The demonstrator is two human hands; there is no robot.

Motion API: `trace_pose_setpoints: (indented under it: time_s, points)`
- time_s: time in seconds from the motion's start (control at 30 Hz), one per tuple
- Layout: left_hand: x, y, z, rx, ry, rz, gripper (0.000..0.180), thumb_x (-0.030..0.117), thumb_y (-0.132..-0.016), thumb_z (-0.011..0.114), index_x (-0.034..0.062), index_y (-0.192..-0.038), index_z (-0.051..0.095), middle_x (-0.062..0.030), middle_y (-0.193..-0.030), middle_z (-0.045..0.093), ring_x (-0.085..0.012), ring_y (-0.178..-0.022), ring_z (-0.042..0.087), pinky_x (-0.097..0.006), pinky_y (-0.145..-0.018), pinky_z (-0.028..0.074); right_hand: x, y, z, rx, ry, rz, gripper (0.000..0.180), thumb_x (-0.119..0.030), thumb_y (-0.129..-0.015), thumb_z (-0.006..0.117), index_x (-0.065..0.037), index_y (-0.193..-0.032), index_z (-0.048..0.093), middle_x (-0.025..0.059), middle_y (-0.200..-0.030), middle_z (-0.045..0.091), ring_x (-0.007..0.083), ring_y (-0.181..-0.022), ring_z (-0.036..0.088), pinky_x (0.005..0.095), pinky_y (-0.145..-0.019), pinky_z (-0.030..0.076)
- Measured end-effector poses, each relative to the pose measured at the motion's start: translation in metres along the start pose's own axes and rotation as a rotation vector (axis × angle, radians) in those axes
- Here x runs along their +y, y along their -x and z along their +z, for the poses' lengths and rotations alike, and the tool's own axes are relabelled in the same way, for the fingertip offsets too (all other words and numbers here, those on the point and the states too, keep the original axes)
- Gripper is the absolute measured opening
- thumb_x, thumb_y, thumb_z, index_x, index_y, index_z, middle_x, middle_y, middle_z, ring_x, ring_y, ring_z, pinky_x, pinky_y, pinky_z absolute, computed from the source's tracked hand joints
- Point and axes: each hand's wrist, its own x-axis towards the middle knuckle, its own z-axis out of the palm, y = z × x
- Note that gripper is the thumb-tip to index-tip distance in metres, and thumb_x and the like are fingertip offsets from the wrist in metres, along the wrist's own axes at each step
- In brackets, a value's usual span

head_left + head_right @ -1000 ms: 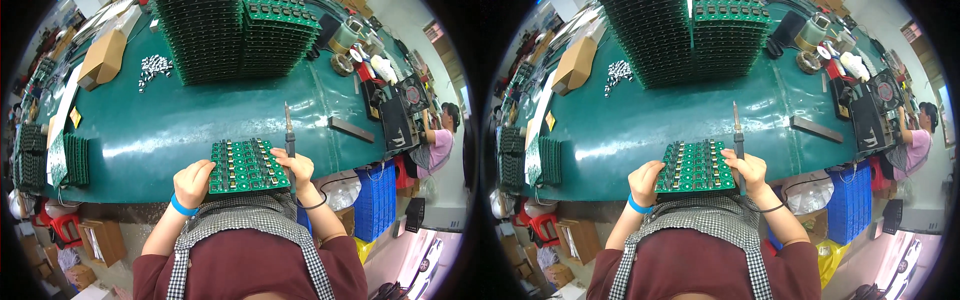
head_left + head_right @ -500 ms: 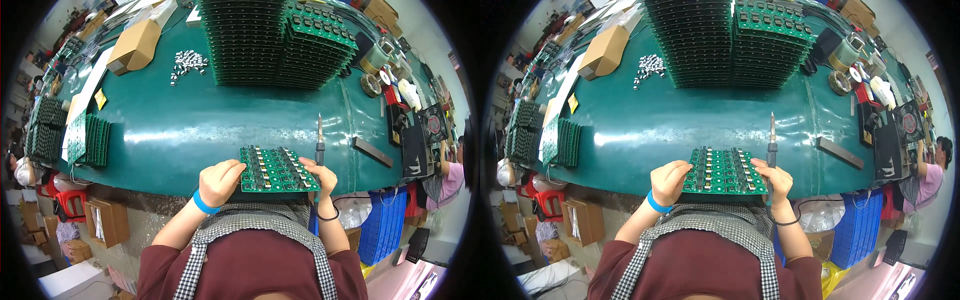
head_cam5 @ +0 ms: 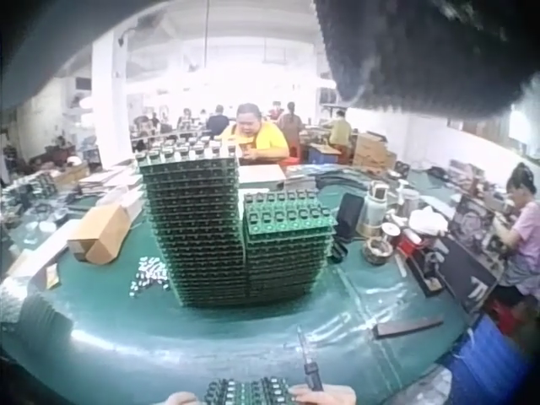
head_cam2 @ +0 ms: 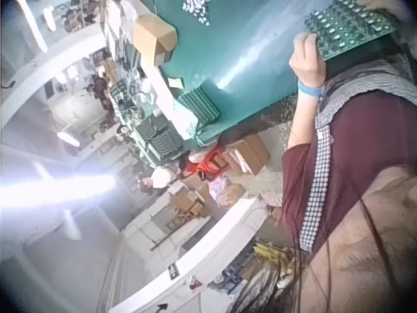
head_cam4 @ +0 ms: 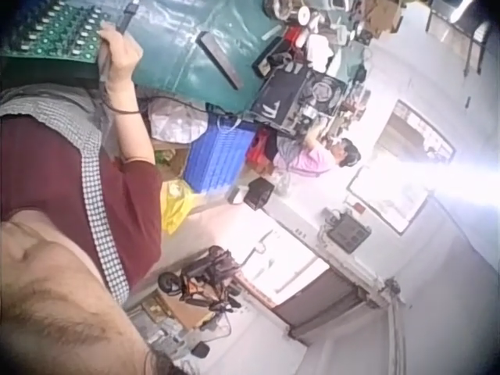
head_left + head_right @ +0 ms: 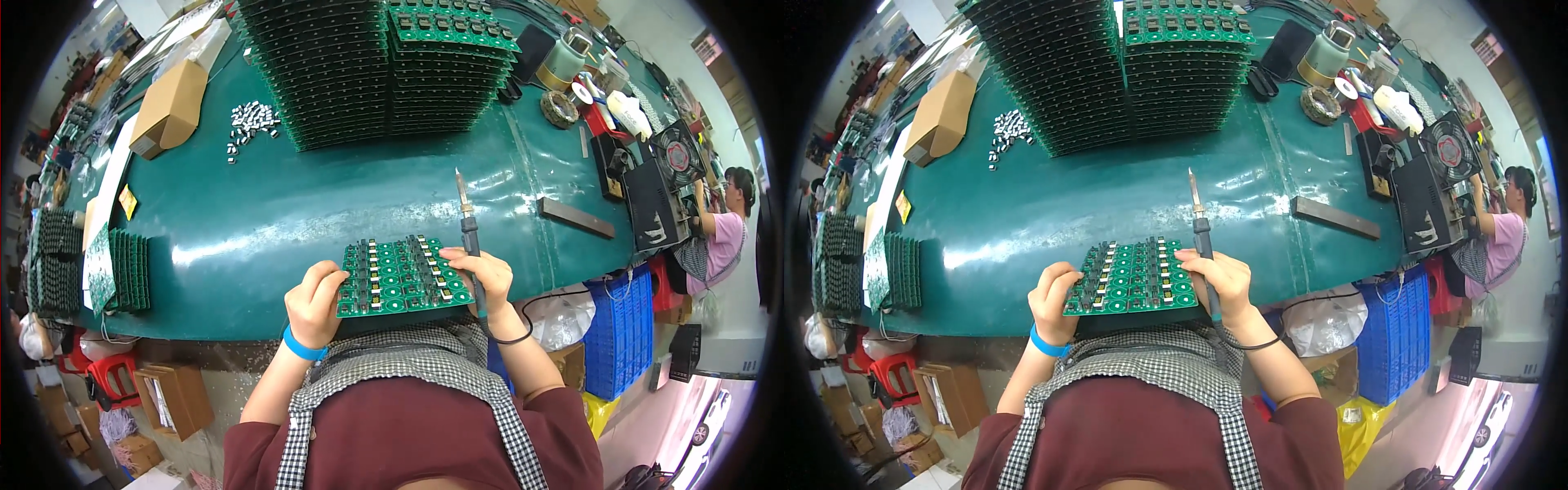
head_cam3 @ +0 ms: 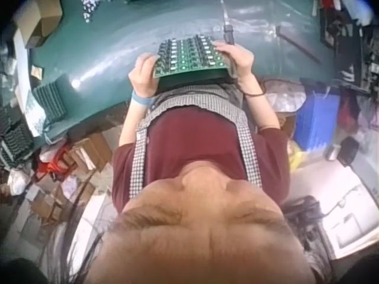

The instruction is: The person solders components onto circuit board panels using a soldering iron, places the soldered panels onto a stack, and picks up new panels from a pile.

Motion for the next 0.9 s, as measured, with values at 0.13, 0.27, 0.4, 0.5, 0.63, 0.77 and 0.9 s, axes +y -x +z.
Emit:
trace_pose_setpoints:
  time_s: [0.13, 0.27, 0.4, 0.5, 0.63, 0.77, 0.9]
  points:
    - [-0.002, 0.002, 0.002, 0.005, 0.018, 0.013, 0.028, -0.011, -0.062, 0.061, 0.0007, -0.088, 0.061, -0.0132, -0.089, 0.064, -0.0279, -0.067, 0.065, -0.033, -0.054, 0.052, 0.002, -0.001, 0.002, 0.050, 0.034, -0.029, 0.023, 0.010, -0.067, 0.067, -0.004, -0.083, 0.059, 0.0116, -0.087, 0.072, 0.0266, -0.079, 0.071, 0.0317, -0.067, 0.057]
    - [-0.002, 0.003, 0.002, -0.010, 0.022, 0.003, 0.029, -0.011, -0.062, 0.060, 0.0011, -0.088, 0.061, -0.0130, -0.091, 0.064, -0.0288, -0.069, 0.065, -0.033, -0.055, 0.052, 0.000, 0.003, -0.001, -0.005, -0.004, -0.003, 0.013, 0.004, -0.078, 0.065, 0.000, -0.088, 0.058, 0.0184, -0.092, 0.070, 0.0308, -0.086, 0.070, 0.0353, -0.075, 0.056]
    - [0.000, 0.002, -0.002, -0.037, 0.036, -0.003, 0.028, -0.011, -0.062, 0.061, 0.0009, -0.088, 0.061, -0.0125, -0.088, 0.065, -0.0284, -0.070, 0.066, -0.033, -0.056, 0.052, -0.002, 0.003, -0.003, -0.002, -0.002, -0.009, 0.014, 0.005, -0.078, 0.065, -0.001, -0.088, 0.058, 0.0179, -0.092, 0.070, 0.0304, -0.086, 0.070, 0.0344, -0.075, 0.056]
    - [0.014, 0.004, -0.016, -0.024, 0.212, -0.156, 0.021, -0.008, -0.066, 0.066, 0.0009, -0.085, 0.061, -0.0129, -0.086, 0.065, -0.0268, -0.067, 0.064, -0.031, -0.055, 0.050, -0.026, 0.005, -0.013, 0.024, -0.055, 0.165, 0.022, 0.007, -0.071, 0.071, -0.002, -0.088, 0.059, 0.0149, -0.089, 0.071, 0.0247, -0.082, 0.070, 0.0305, -0.074, 0.055]
    - [0.014, -0.003, -0.016, -0.223, 0.515, -0.691, 0.016, 0.002, -0.079, 0.072, -0.0013, -0.079, 0.057, 0.0005, -0.060, 0.038, -0.0050, -0.052, 0.031, -0.023, -0.046, 0.026, -0.031, 0.010, -0.009, 0.164, -0.139, 0.357, 0.039, 0.006, -0.073, 0.075, -0.001, -0.104, 0.053, 0.0134, -0.099, 0.068, 0.0167, -0.075, 0.069, 0.0275, -0.066, 0.056]
    - [0.009, -0.004, -0.008, -0.191, 0.677, -0.838, 0.016, 0.003, -0.080, 0.072, -0.0010, -0.079, 0.058, 0.0008, -0.060, 0.041, -0.0058, -0.052, 0.033, -0.022, -0.046, 0.028, -0.023, 0.015, -0.002, 0.165, -0.184, 0.401, 0.038, 0.007, -0.073, 0.075, 0.000, -0.104, 0.052, 0.0150, -0.101, 0.067, 0.0166, -0.074, 0.069, 0.0273, -0.067, 0.056]
    - [0.002, -0.013, -0.015, -0.073, 0.189, 0.029, 0.019, -0.003, -0.065, 0.071, 0.0026, -0.080, 0.062, -0.0100, -0.085, 0.066, -0.0186, -0.056, 0.057, -0.026, -0.047, 0.044, -0.015, -0.004, -0.008, 0.168, -0.147, 0.078, 0.039, 0.011, -0.072, 0.070, -0.004, -0.098, 0.046, 0.0160, -0.087, 0.069, 0.0271, -0.081, 0.070, 0.0323, -0.069, 0.056]
